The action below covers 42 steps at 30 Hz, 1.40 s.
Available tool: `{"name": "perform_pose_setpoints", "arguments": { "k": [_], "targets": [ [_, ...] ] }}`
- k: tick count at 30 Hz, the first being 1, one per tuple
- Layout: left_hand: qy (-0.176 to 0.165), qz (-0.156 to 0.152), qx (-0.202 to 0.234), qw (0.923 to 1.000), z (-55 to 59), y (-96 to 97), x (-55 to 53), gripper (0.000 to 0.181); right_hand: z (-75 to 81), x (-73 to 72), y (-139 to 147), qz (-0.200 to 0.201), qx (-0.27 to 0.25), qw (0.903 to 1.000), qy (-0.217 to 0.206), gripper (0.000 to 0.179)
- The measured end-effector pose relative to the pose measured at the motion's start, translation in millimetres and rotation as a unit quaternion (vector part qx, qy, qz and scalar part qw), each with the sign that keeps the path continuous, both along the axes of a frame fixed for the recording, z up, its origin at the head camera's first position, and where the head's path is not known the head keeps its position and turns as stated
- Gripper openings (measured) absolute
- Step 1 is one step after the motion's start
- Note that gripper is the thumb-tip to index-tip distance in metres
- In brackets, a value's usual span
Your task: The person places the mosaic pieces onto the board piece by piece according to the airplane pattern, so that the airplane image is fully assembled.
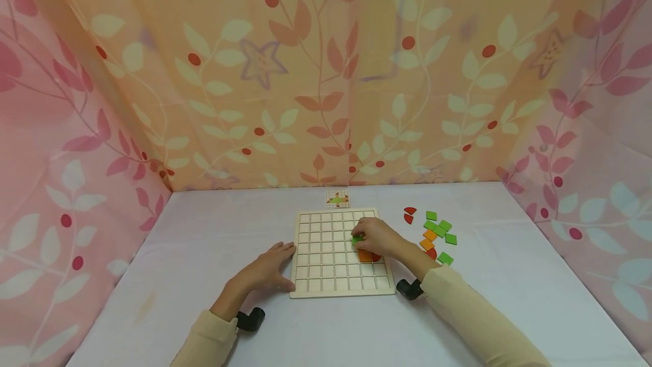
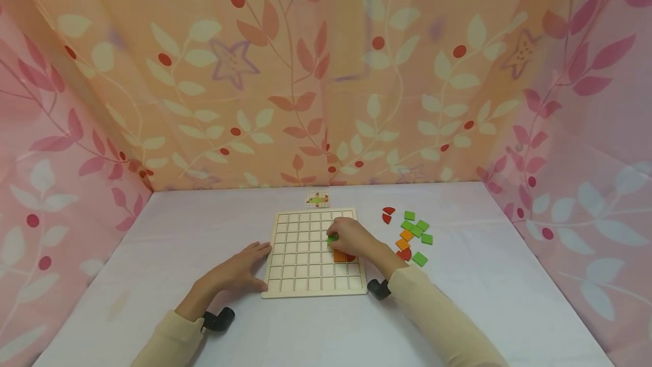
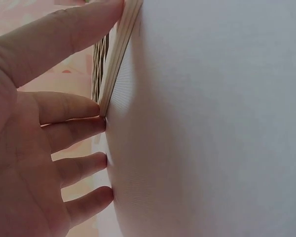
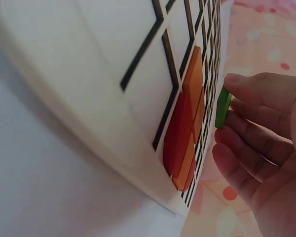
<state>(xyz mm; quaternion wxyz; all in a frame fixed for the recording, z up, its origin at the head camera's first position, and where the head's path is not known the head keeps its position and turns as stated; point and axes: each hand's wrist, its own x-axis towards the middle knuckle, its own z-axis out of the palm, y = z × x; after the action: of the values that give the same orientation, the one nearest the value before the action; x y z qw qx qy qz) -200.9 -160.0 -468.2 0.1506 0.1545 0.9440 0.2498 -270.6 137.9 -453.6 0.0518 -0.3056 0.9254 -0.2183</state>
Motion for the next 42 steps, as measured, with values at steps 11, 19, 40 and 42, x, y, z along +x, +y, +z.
{"name": "perform_pose_setpoints", "arguments": {
  "k": [11,19,40,42],
  "targets": [
    [-0.006,0.006,0.003,1.0000,-0.2,-0.3,-0.7,0.093,-1.6,0.7,-14.2,0.014,0.022,0.9997,0.004,0.021],
    [-0.008,0.009,0.004,0.9999,0.0,0.7,-0.7,0.092,-4.3,1.0,-18.2,0.014,0.041,0.9991,-0.002,0.016],
    [0.000,0.000,-0.002,1.0000,-1.7,0.1,-1.7,0.092,-5.0,1.6,-19.0,0.018,0.046,0.9987,0.007,0.017],
    [0.000,-0.001,-0.002,1.0000,-1.5,-0.4,-2.1,0.092,-5.3,1.1,-19.2,0.017,0.049,0.9986,0.008,0.016]
  ]
}}
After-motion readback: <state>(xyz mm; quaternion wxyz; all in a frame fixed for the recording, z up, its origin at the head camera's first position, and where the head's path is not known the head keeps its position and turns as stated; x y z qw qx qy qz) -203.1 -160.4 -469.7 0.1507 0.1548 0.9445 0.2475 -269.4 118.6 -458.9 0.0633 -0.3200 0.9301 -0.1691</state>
